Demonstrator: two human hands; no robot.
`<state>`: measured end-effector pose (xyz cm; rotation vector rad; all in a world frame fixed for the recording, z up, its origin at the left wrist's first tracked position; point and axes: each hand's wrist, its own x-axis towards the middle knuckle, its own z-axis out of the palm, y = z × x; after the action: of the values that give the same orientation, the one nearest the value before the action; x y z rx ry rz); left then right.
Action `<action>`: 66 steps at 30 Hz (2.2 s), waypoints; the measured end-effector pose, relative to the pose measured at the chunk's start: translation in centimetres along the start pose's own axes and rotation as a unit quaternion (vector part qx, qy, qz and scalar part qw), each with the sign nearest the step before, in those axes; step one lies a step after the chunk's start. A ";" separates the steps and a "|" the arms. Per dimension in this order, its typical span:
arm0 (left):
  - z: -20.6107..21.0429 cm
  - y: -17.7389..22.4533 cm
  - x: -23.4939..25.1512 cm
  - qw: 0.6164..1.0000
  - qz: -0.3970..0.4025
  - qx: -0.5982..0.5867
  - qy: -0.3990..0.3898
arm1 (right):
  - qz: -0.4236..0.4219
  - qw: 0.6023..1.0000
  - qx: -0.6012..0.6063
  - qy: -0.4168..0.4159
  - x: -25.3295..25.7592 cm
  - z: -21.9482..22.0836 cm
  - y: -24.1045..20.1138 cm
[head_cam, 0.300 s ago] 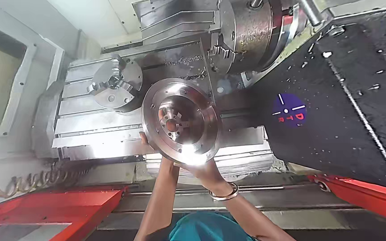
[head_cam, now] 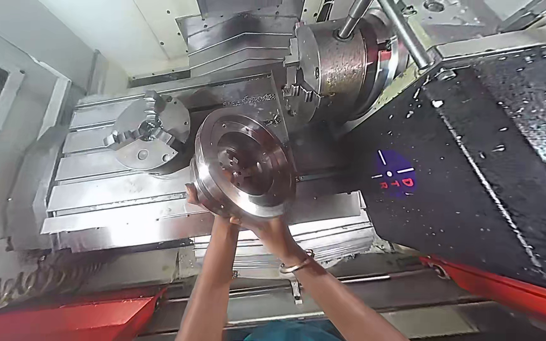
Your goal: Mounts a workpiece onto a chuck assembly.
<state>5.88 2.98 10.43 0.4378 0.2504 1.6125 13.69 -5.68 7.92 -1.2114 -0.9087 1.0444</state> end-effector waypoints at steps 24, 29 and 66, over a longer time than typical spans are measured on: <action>-0.6 -7.4 15.1 0.971 -0.129 0.052 -0.194 | 0.007 0.970 0.222 0.100 15.6 1.2 1.7; -0.3 -7.7 16.0 0.967 -0.152 0.109 -0.172 | 0.025 0.967 0.227 0.113 16.5 1.3 1.7; 2.7 -10.6 18.3 0.897 -0.164 0.390 -0.129 | 0.074 0.990 0.122 0.019 14.6 -3.4 0.5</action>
<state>15.81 21.83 10.85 1.1510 0.7361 1.0506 20.94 7.36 6.97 -1.1015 -0.6480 1.2098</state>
